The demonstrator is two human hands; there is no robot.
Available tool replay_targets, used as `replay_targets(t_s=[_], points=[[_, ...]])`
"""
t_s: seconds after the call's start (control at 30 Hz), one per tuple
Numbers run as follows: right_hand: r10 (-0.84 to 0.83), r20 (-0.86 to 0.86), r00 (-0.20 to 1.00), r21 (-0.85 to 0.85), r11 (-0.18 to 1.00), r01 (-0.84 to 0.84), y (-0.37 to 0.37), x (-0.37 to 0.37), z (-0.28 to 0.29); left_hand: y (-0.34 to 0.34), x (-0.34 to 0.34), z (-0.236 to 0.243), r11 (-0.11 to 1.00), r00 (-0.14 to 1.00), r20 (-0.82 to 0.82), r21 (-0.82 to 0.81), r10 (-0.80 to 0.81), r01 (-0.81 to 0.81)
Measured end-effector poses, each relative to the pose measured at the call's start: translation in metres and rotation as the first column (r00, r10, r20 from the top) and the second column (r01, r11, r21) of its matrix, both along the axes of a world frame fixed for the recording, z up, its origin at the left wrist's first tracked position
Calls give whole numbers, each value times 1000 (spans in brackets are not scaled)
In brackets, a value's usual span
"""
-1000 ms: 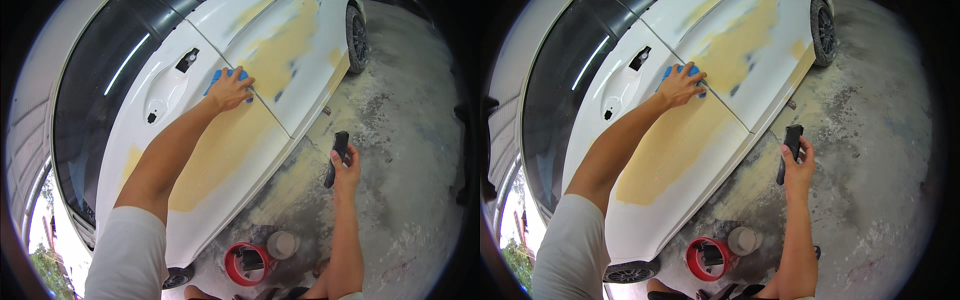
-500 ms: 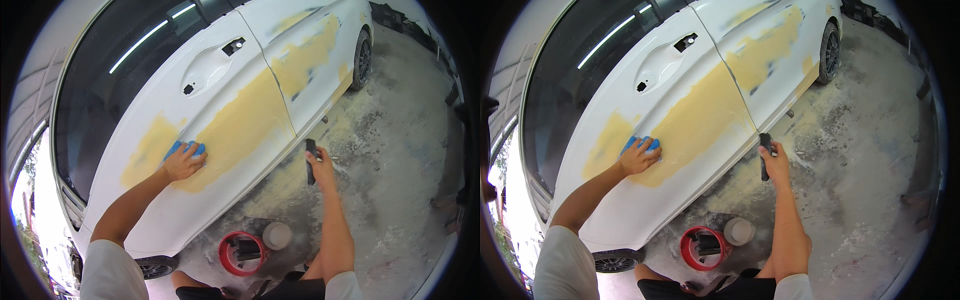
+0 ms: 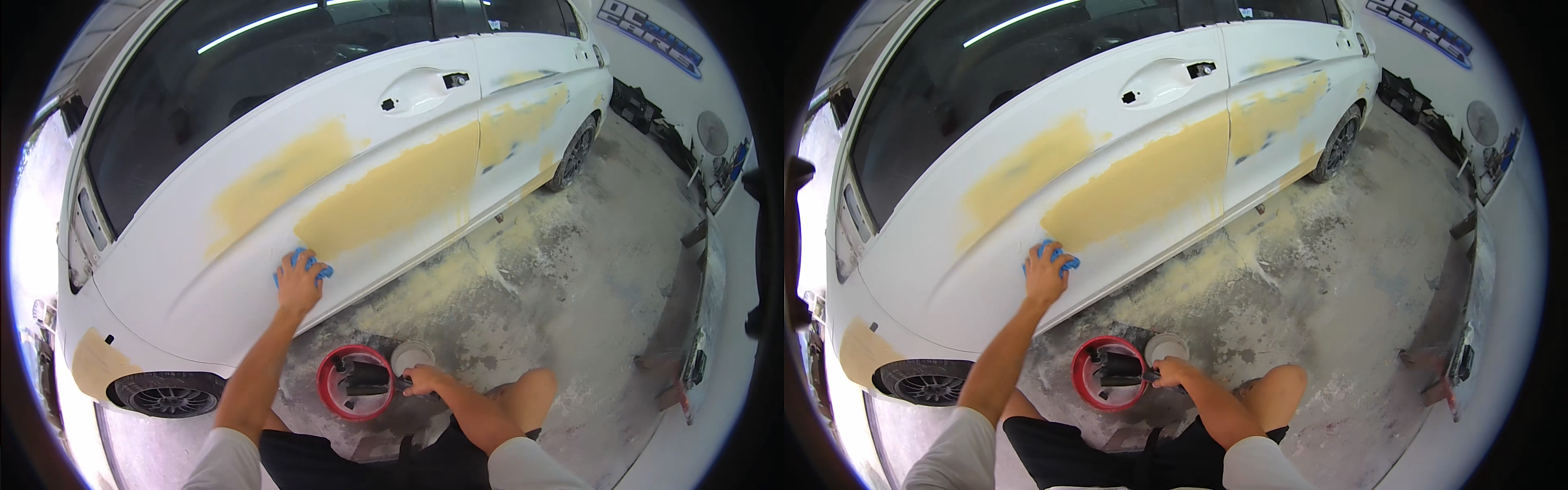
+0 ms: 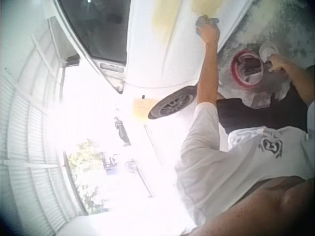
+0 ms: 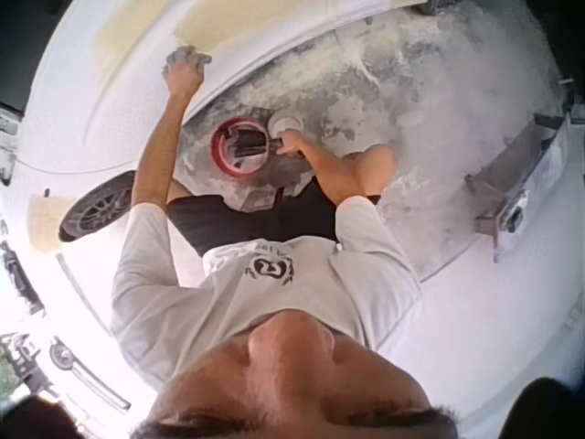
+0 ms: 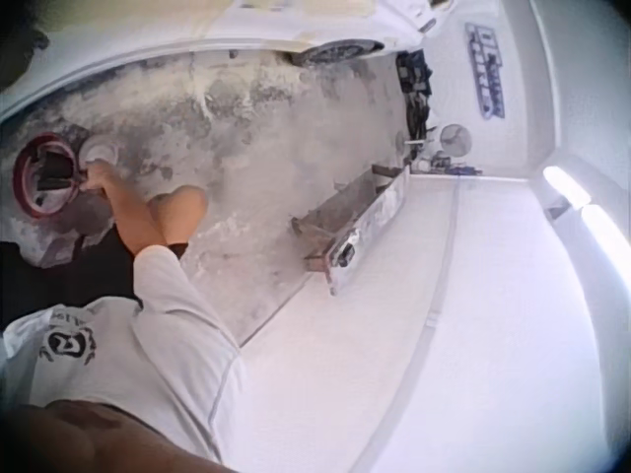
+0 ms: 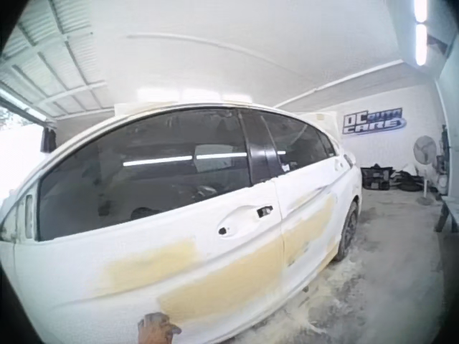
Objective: The person sands a yellow primer patch on the side of a white car door using a sanding block and wipes the surface with a blue cloth. The person switches to a larger sanding block and continues sanding the same area.
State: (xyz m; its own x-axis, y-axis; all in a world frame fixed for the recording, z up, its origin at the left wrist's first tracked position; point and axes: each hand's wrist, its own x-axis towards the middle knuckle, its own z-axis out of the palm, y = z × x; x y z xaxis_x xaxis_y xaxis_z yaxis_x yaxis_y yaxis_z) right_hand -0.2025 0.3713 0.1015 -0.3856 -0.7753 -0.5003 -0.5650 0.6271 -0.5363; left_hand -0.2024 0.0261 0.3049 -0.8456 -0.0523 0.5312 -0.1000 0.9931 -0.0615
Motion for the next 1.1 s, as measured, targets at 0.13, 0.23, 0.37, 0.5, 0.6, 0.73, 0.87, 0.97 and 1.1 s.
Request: replay_targets(t_s=[0.13,0.23,0.37,0.5,0.6,0.73,0.87,0.97,1.1], points=[[17,-89,996,-38,999,-20,5,27,14,50,48,-132,466,914,12,858,405,-217],[-381,-6,925,-282,888,364,6,34,27,89,98,-215,-698,826,408,716,389,-26],[-796,229,561,-138,544,828,-6,55,23,125,162,-273,-942,922,359,336,148,21],[-784,-240,572,-19,593,805,-40,97,7,127,197,-277,-960,966,231,222,-116,-168],[-654,-384,652,-16,710,704,-77,126,3,113,205,-270,-951,912,410,291,23,-107],[-294,-419,859,80,930,358,-125,144,-4,89,198,-275,-947,921,229,134,315,291],[-188,-412,892,208,933,293,-153,150,-24,68,201,-293,-834,720,453,442,525,330],[-168,-440,882,179,946,270,-159,149,-40,55,208,-306,-810,783,325,467,531,355],[-206,-442,873,128,949,289,-151,142,-49,48,210,-312,-870,799,413,420,436,258]])
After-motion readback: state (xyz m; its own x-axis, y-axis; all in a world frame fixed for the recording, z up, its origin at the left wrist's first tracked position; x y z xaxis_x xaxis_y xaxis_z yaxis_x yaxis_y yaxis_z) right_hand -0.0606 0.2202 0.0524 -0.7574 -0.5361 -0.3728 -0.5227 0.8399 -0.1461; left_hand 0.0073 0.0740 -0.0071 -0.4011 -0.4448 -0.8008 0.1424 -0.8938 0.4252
